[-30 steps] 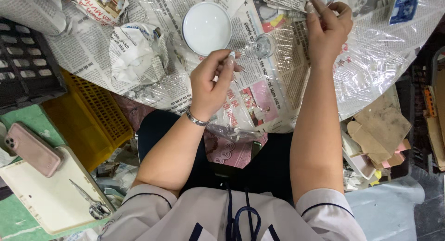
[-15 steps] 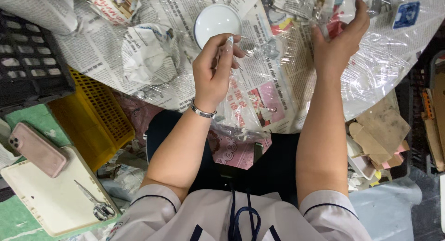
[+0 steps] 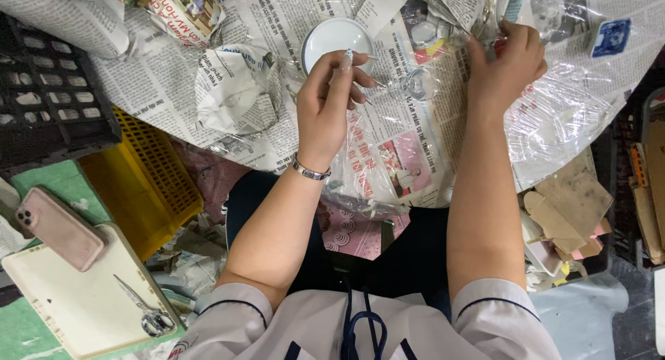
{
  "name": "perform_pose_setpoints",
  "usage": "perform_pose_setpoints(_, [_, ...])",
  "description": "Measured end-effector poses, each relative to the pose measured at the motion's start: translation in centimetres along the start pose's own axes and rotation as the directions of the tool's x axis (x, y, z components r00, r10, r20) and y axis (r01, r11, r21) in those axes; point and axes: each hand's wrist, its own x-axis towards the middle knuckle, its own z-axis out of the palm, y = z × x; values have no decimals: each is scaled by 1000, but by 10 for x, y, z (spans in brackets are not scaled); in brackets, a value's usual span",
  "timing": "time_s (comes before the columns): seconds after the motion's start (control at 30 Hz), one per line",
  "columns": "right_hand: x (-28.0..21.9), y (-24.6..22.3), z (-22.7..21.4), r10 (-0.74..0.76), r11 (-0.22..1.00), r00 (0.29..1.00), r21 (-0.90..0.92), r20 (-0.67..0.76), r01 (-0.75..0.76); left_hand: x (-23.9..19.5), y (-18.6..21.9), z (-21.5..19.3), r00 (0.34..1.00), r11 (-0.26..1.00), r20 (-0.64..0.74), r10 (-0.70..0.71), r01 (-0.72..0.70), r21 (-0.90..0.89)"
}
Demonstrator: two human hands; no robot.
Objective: The person sits on the floor and wraps small glass items, such as a glass and a bowl, with newspaper. They fold the newspaper around each item and place the wrapped pieces on a pile.
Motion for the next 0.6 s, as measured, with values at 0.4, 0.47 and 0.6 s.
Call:
perform_pose_setpoints(0.4, [-1,-4,-12,-96,995,995,19,33,96,1,2,6,999,1000,46,13,-13,3])
perform_pose_setpoints(0.47, [1,-11,-22,-164,986,986,-42,-10,164,1,0,5,999,1000,43,3,-3,-1])
perform_pose_setpoints(0.6, [1,-35,-60,-212,976,974,30,-81,215,3,3,-1,1000,996,11,10,-9,-84])
